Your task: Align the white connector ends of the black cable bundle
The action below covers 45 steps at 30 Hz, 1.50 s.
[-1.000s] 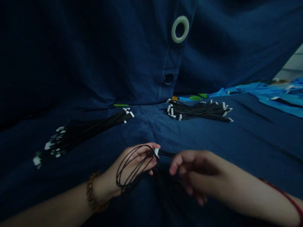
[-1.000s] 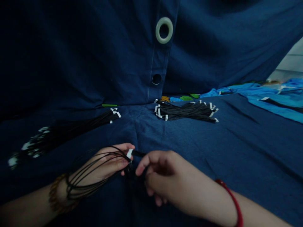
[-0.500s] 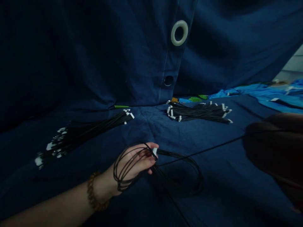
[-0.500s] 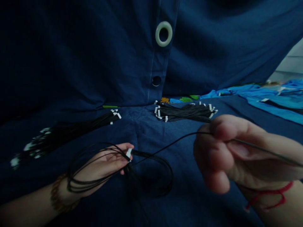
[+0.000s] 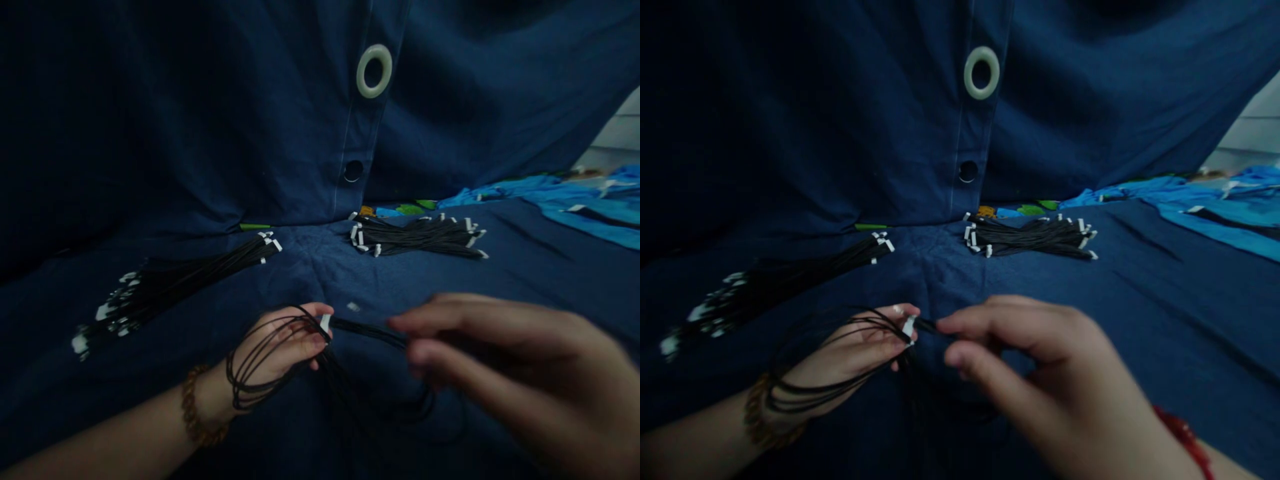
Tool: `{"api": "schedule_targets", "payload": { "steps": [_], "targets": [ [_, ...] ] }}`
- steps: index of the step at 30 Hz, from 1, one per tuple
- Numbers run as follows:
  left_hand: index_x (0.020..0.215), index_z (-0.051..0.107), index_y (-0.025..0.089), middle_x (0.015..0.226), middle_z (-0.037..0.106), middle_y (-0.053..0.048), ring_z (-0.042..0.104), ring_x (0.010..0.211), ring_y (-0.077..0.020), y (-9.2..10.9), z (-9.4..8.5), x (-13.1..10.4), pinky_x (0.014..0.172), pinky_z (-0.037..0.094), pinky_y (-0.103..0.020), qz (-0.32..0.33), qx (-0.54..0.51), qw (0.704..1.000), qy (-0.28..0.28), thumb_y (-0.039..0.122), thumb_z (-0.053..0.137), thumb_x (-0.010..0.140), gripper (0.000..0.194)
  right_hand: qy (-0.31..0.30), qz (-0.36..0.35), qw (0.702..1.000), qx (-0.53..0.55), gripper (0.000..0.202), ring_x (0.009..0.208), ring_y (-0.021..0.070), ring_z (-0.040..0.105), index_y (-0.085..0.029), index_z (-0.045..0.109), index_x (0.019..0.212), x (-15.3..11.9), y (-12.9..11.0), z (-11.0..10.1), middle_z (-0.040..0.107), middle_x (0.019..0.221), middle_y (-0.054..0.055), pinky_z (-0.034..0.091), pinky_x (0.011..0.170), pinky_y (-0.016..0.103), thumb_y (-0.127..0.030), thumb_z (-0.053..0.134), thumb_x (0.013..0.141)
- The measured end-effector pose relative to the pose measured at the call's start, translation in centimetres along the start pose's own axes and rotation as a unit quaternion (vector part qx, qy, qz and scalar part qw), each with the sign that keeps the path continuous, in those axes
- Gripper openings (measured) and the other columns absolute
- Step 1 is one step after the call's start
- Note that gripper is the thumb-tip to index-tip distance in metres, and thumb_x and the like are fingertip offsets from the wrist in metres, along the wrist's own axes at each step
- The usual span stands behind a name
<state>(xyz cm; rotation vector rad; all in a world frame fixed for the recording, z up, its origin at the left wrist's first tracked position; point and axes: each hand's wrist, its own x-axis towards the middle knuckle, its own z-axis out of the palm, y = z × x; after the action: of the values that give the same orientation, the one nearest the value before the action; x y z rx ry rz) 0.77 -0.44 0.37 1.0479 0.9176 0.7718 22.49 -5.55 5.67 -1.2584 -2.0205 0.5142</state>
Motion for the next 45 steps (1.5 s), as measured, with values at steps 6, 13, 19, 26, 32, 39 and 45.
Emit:
{"api": "schedule_targets", "payload": {
  "steps": [6,13,19,26,32,39,45],
  "targets": [
    [0.096,0.064,0.020,0.079,0.061,-0.001,0.054,0.063,-0.0092,0.3,-0.1,-0.5,0.056,0.045,-0.019,0.015,0.024,0.999,-0.027,0.021,0.069,0.066,0.030,-0.006,-0.088,0.989,-0.122,0.011,0.059,0.0107,0.053,-0.018,0.057,0.081,-0.4,-0.4,3.6,0.055,0.068,-0.001,0.040,0.054,0.022,-0.013,0.048,0.082],
    [0.097,0.064,0.024,0.078,0.061,0.001,0.054,0.065,-0.0092,0.2,-0.2,-0.7,0.057,0.046,-0.018,0.023,0.026,0.999,-0.039,0.017,0.065,0.070,0.028,0.005,-0.089,0.983,-0.159,0.012,0.053,0.0110,0.048,-0.016,0.055,0.073,-0.4,-0.3,3.6,0.051,0.061,0.000,0.034,0.048,0.022,-0.014,0.046,0.081],
    [0.094,0.066,0.025,0.079,0.061,0.002,0.054,0.067,-0.0101,0.3,-0.2,-0.7,0.059,0.047,-0.019,0.011,0.009,0.998,-0.053,0.014,0.065,0.069,0.027,-0.019,-0.087,0.982,-0.166,0.014,0.055,0.0112,0.049,-0.017,0.054,0.071,-0.3,-0.4,3.7,0.052,0.062,0.000,0.033,0.048,0.021,-0.014,0.045,0.081],
    [0.095,0.065,0.021,0.078,0.060,0.001,0.052,0.064,-0.0081,0.4,0.0,-0.7,0.057,0.046,-0.017,0.009,-0.001,0.999,-0.053,0.013,0.065,0.069,0.027,-0.017,-0.072,0.980,-0.187,0.016,0.053,0.0117,0.048,-0.017,0.055,0.073,-0.2,-0.2,3.9,0.051,0.062,0.001,0.033,0.048,0.022,-0.016,0.043,0.083],
    [0.094,0.065,0.018,0.076,0.059,0.000,0.053,0.063,-0.0090,0.3,0.1,-0.7,0.056,0.046,-0.018,0.008,-0.002,0.999,-0.050,0.012,0.065,0.068,0.027,-0.033,-0.057,0.978,-0.198,0.016,0.051,0.0119,0.047,-0.017,0.053,0.070,-0.2,-0.1,4.1,0.051,0.063,0.000,0.030,0.046,0.023,-0.014,0.043,0.082],
    [0.088,0.066,0.019,0.070,0.060,0.002,0.053,0.058,-0.0077,0.3,0.4,-0.5,0.054,0.043,-0.018,-0.012,-0.032,0.999,-0.033,0.012,0.069,0.063,0.026,-0.032,-0.067,0.973,-0.220,0.015,0.049,0.0114,0.045,-0.018,0.051,0.071,-0.3,0.2,4.6,0.050,0.064,0.000,0.028,0.047,0.025,-0.013,0.043,0.082],
    [0.087,0.067,0.020,0.070,0.062,0.003,0.054,0.060,-0.0080,0.3,0.5,-0.4,0.056,0.044,-0.018,-0.020,-0.048,0.997,-0.050,0.013,0.068,0.064,0.024,-0.024,-0.087,0.974,-0.209,0.015,0.054,0.0126,0.046,-0.016,0.054,0.075,-0.1,0.0,5.1,0.051,0.066,0.001,0.029,0.049,0.025,-0.012,0.042,0.083]
  ]
}}
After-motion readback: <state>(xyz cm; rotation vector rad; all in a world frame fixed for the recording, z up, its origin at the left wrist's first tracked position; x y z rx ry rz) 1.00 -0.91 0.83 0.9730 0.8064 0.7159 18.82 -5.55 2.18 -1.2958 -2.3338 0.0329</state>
